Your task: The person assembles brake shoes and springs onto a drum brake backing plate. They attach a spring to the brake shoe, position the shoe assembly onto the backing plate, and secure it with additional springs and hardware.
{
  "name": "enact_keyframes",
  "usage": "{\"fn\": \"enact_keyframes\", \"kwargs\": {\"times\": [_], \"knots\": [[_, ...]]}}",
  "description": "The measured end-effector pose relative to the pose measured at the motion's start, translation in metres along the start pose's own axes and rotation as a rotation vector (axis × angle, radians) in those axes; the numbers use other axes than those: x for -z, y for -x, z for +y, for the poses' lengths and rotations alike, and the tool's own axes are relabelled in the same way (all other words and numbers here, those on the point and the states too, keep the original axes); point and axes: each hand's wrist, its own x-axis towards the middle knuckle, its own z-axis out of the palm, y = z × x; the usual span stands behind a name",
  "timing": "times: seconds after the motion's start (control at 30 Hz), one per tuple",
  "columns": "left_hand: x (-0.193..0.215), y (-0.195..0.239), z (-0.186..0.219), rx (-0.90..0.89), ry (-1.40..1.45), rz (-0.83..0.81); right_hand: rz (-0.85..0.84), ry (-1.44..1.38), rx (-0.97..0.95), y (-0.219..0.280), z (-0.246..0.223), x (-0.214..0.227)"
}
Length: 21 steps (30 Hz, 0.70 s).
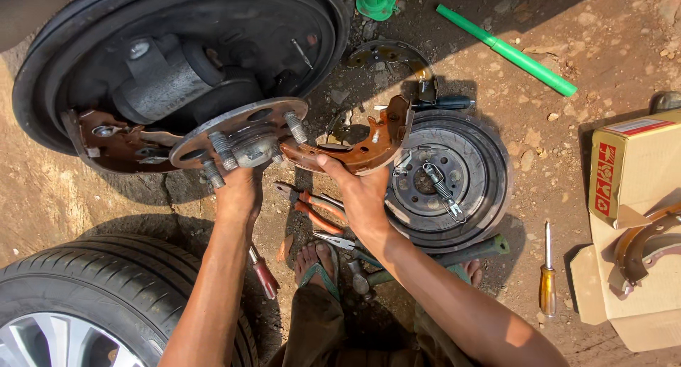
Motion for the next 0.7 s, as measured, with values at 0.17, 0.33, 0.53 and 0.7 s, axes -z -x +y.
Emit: {"fn": "enact_keyframes", "kwargs": {"times": [0.17,0.33,0.53,0.7], "knots": [[0.003,-0.007,0.011,-0.049,-0.062,-0.055,0.059,-0.014,0.033,-0.028,0.101,0.024],[0.034,-0.023,-0.051,-0.117,-0.001,-0.043,0.052,0.009,-0.001,-0.015,0.013,0.003],[0.082,-0.038,-0.126,-0.118,0.083,-0.01,0.036,0.053,-0.033,-0.029,0.044,0.025],[0.021,-0.029,-0.091,-0.122,0.173,0.004,-0.086,0.051,-0.061,-0.047,0.011,0.044]]}}
